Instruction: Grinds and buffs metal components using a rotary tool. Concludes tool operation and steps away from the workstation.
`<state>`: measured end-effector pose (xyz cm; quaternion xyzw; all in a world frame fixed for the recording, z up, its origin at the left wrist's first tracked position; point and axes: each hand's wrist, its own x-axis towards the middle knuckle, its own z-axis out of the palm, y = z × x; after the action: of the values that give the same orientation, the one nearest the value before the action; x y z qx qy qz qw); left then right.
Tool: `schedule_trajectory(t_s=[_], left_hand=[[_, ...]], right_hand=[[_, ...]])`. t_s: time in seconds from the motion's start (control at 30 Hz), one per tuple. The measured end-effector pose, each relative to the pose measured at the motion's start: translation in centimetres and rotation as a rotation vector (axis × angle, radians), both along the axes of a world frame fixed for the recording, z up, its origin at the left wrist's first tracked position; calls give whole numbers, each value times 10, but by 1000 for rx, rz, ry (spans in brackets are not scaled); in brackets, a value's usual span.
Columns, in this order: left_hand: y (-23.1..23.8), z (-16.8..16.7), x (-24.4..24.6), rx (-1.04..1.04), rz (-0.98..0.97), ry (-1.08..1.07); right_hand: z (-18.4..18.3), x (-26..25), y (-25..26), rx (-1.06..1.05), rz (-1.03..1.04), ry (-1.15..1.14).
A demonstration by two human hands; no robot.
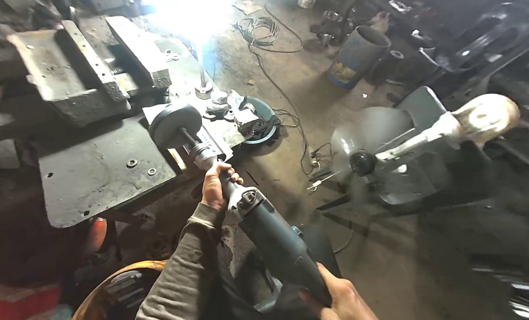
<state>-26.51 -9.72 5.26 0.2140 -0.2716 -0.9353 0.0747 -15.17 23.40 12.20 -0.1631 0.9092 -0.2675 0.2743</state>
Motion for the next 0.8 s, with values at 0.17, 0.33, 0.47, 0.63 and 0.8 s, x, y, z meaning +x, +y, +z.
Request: schedule_trajectory(t_s=[0.17, 0.33, 0.47, 0.63, 0.8], left_hand=[[13, 6, -22, -46, -85, -22], [23, 4, -45, -72, -102, -89], [28, -2, -60, -111, -132, -172], [35, -9, -75, -74, -136, -214], [32, -5, -64, -85, -129, -191]], right_hand=[[-3, -8, 8, -19, -46, 13], [-14, -21, 14, -92, -86, 4], [-16, -26, 13, -116, -125, -20], [-21, -26, 15, -135, -153, -20], [-17, -24, 17, -116, -145, -11]])
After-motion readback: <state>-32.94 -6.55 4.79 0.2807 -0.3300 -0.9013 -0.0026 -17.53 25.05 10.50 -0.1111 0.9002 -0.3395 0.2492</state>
